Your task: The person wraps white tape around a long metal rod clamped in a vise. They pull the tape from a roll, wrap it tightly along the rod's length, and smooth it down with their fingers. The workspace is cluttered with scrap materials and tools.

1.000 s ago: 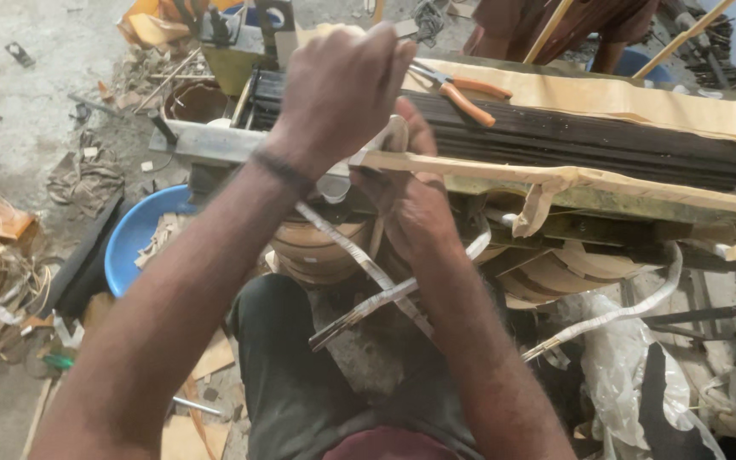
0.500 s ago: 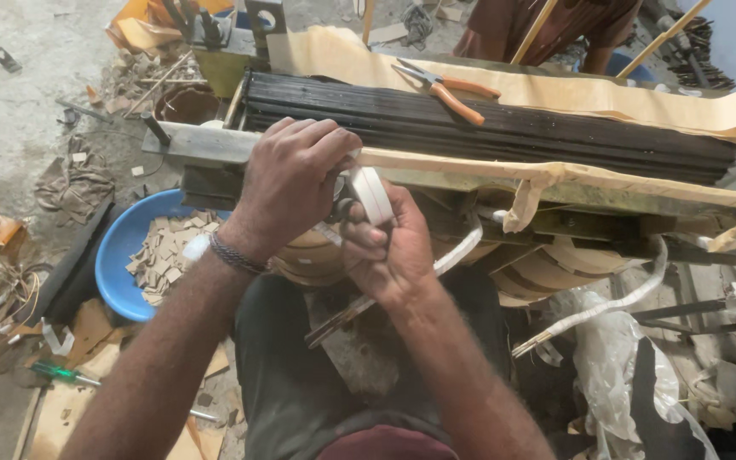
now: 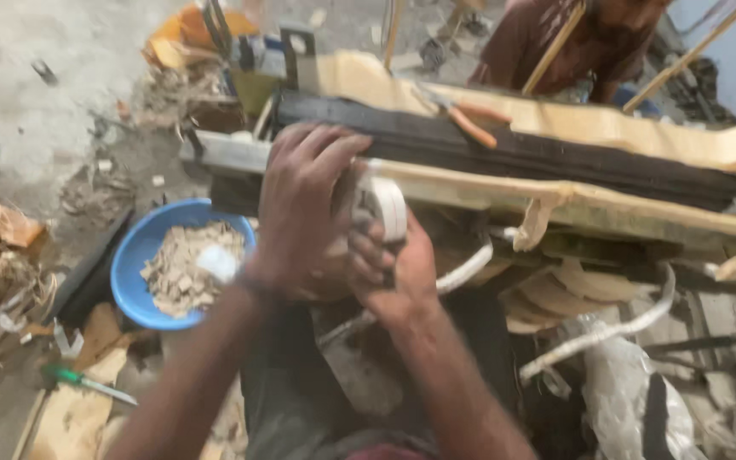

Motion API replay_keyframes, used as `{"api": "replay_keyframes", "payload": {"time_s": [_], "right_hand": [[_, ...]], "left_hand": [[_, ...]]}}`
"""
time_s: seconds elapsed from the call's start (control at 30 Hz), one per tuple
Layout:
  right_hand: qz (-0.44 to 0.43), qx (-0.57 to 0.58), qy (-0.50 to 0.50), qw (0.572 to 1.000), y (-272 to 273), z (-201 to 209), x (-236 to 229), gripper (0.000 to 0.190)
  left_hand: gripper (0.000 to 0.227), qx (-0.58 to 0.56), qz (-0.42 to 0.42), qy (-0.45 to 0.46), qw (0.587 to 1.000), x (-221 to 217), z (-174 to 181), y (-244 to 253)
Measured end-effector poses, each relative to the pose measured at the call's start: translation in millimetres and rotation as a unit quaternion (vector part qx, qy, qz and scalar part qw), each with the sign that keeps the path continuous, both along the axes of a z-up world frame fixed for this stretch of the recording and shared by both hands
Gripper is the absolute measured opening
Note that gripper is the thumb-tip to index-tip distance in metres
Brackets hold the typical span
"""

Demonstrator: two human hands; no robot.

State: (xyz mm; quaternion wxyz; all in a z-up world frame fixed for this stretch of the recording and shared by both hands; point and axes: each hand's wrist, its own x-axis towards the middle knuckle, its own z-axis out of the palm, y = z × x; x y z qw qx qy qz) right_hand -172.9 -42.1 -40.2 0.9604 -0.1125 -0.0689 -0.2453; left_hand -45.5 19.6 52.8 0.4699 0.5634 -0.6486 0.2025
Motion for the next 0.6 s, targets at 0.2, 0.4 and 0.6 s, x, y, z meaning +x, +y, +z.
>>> {"api": "replay_keyframes", "payload": {"time_s": [0.2, 0.4, 0.6], "right_hand": [[-0.071, -0.016, -0.062, 0.995, 8, -1, -5, 0.040], [-0.105, -0.042, 0.239, 0.964, -4, -7, -36, 0.044], [-0.289, -0.187, 0.336, 0.877, -50, 0, -42, 0.040]], "left_hand": [[0.045, 0.040, 0.109, 0.010, 0.993, -46, -31, 22], [0.032, 0.051, 0.129, -0.068, 0.988, -44, -23, -6], [0.038, 0.097, 0.037, -0.074, 0.992, -5, -5, -88]]}}
